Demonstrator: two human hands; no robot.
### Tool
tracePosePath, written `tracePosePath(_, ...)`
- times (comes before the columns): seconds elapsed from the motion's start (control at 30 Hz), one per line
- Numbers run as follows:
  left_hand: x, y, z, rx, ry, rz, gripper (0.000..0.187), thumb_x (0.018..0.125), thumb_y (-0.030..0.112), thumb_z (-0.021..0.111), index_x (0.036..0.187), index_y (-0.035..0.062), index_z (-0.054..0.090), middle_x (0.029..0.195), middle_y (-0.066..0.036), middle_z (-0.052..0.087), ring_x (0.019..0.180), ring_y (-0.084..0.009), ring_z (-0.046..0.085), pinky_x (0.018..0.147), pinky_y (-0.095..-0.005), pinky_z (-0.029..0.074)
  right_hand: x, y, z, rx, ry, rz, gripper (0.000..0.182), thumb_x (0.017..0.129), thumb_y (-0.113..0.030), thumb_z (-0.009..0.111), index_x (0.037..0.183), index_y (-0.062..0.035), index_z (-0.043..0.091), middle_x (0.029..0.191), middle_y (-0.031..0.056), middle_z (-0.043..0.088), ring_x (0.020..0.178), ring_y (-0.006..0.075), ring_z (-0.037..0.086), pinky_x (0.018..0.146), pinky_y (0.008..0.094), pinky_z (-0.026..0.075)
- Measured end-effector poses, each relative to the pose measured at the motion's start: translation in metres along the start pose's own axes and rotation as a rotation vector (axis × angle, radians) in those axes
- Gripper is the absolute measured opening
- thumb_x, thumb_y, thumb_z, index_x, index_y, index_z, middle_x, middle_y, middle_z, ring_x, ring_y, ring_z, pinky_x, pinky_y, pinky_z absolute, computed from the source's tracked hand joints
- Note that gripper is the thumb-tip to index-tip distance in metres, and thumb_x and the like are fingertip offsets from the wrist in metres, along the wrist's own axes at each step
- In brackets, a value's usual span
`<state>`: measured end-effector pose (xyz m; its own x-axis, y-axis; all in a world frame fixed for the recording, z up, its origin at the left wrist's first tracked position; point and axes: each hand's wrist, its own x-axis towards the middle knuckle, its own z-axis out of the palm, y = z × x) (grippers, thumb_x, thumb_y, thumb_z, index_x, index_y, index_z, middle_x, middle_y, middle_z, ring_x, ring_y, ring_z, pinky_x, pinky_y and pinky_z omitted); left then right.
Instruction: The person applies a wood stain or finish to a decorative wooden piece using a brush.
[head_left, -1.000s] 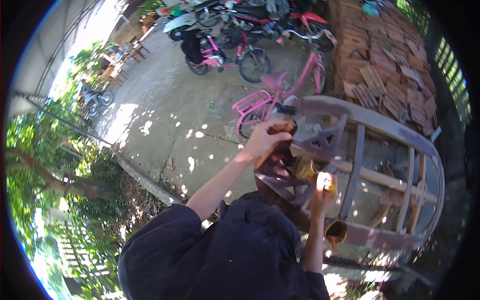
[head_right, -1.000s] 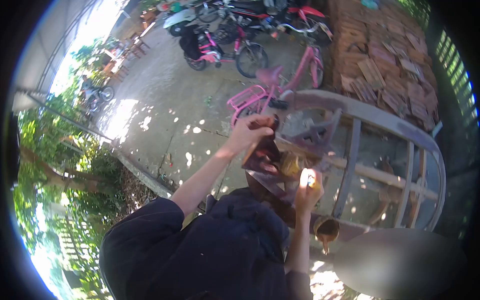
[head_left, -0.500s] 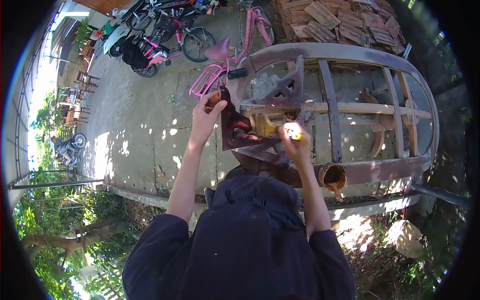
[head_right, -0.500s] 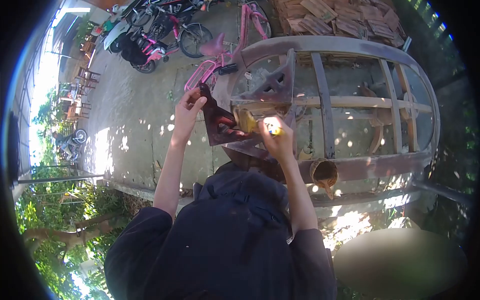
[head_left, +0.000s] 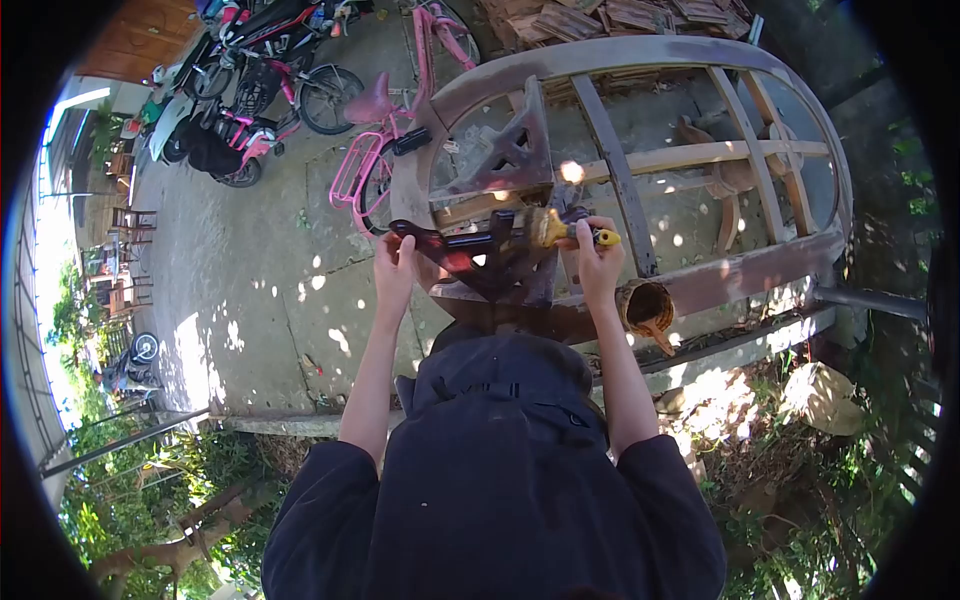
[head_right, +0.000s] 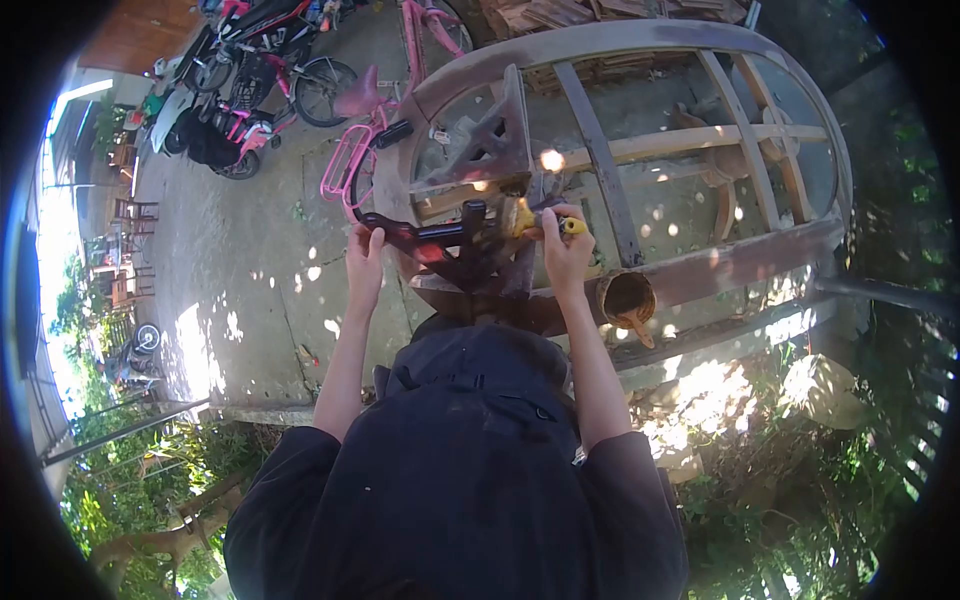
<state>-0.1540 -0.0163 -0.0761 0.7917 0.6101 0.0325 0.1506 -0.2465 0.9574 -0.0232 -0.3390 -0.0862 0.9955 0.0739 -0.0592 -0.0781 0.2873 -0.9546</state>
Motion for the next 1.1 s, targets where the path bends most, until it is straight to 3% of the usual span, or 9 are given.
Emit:
tracePosePath(0.1, -0.003, 0.001, -0.011, 0.013, -0.030, -0.066, 0.028, 0.110, 0.022, 0.061, 0.125, -0.0017, 0.058, 0.117, -0.008, 0.067, 0.110, -0.0160, 0.064, 0.102, -0.0336, 0.051, -0.002, -0.012, -0.001, 0.019, 0.151, -0.061, 0.012, 0.108, -0.010, 0.061, 0.105, 0.0015, 0.057, 0.086, 0.0105, 0.071, 0.075, 0.0206, 0.077, 0.068, 0.0288, 0.063)
tracePosePath(0.23, -0.006, 0.007, -0.012, -0.011, -0.040, -0.023, 0.030, 0.107, 0.022, 0.066, 0.124, -0.0013, 0.059, 0.112, -0.006, 0.068, 0.104, -0.0138, 0.064, 0.095, -0.0302, 0.051, -0.001, -0.011, 0.016, 0.138, 0.020, -0.015, 0.012, 0.106, -0.009, 0.062, 0.108, 0.0029, 0.058, 0.093, 0.0144, 0.074, 0.081, 0.0203, 0.078, 0.072, 0.0290, 0.063)
tracePosePath(0.37, -0.008, 0.013, -0.012, -0.045, -0.025, -0.039, 0.030, 0.107, 0.023, 0.067, 0.123, -0.0010, 0.059, 0.111, -0.006, 0.068, 0.103, -0.0132, 0.063, 0.093, -0.0300, 0.051, 0.018, -0.007, 0.014, -0.106, -0.284, -0.030, 0.013, 0.100, -0.008, 0.072, 0.111, -0.0011, 0.070, 0.100, 0.0065, 0.077, 0.084, 0.0127, 0.075, 0.068, 0.0269, 0.055)
tracePosePath(0.43, -0.008, 0.007, -0.012, -0.049, -0.020, -0.015, 0.030, 0.106, 0.023, 0.069, 0.122, -0.0007, 0.059, 0.109, -0.006, 0.068, 0.101, -0.0126, 0.063, 0.091, -0.0296, 0.051, 0.031, -0.042, 0.009, -0.624, -0.414, -0.185, 0.015, 0.098, -0.010, 0.074, 0.112, -0.0036, 0.071, 0.099, 0.0090, 0.078, 0.078, 0.0122, 0.071, 0.066, 0.0303, 0.054)
tracePosePath(0.47, -0.010, 0.004, -0.012, -0.053, -0.019, -0.019, 0.030, 0.106, 0.023, 0.069, 0.122, -0.0007, 0.059, 0.109, -0.006, 0.068, 0.101, -0.0126, 0.063, 0.091, -0.0296, 0.051, 0.032, -0.057, 0.015, -0.656, -0.402, -0.070, 0.013, 0.095, -0.003, 0.075, 0.107, -0.0020, 0.072, 0.097, 0.0091, 0.078, 0.094, 0.0160, 0.075, 0.082, 0.0317, 0.057)
tracePosePath(0.6, -0.009, 0.000, -0.012, -0.013, 0.007, -0.019, 0.030, 0.105, 0.023, 0.070, 0.121, -0.0005, 0.060, 0.109, -0.006, 0.068, 0.100, -0.0128, 0.063, 0.090, -0.0298, 0.051, 0.020, -0.053, 0.036, -0.436, -0.552, -0.287, 0.014, 0.097, -0.011, 0.075, 0.110, -0.0044, 0.071, 0.098, 0.0107, 0.076, 0.078, 0.0230, 0.070, 0.066, 0.0354, 0.054)
tracePosePath(0.8, -0.016, 0.007, -0.009, -0.060, 0.020, -0.020, 0.033, 0.103, 0.022, 0.072, 0.123, -0.0011, 0.060, 0.111, -0.006, 0.069, 0.101, -0.0132, 0.065, 0.091, -0.0298, 0.051, -0.003, -0.069, 0.041, -0.563, -0.458, -0.327, 0.011, 0.096, -0.010, 0.075, 0.100, -0.0030, 0.067, 0.095, 0.0142, 0.071, 0.082, 0.0387, 0.070, 0.067, 0.0386, 0.055)
tracePosePath(0.93, -0.018, 0.008, -0.009, -0.070, 0.016, -0.038, 0.035, 0.103, 0.023, 0.073, 0.125, -0.0011, 0.060, 0.112, -0.007, 0.069, 0.102, -0.0134, 0.065, 0.092, -0.0302, 0.052, -0.012, -0.043, 0.046, -0.460, -0.332, -0.526, 0.011, 0.096, -0.010, 0.074, 0.100, -0.0023, 0.067, 0.093, 0.0150, 0.071, 0.077, 0.0373, 0.069, 0.066, 0.0380, 0.054)
tracePosePath(1.1, -0.015, 0.009, -0.012, -0.045, -0.004, -0.032, 0.036, 0.104, 0.023, 0.072, 0.126, -0.0021, 0.060, 0.115, -0.008, 0.068, 0.104, -0.0139, 0.064, 0.093, -0.0301, 0.052, -0.016, -0.028, 0.026, -0.442, -0.303, -0.104, 0.010, 0.098, -0.008, 0.073, 0.099, -0.0006, 0.068, 0.087, 0.0096, 0.074, 0.080, 0.0189, 0.077, 0.067, 0.0321, 0.057)
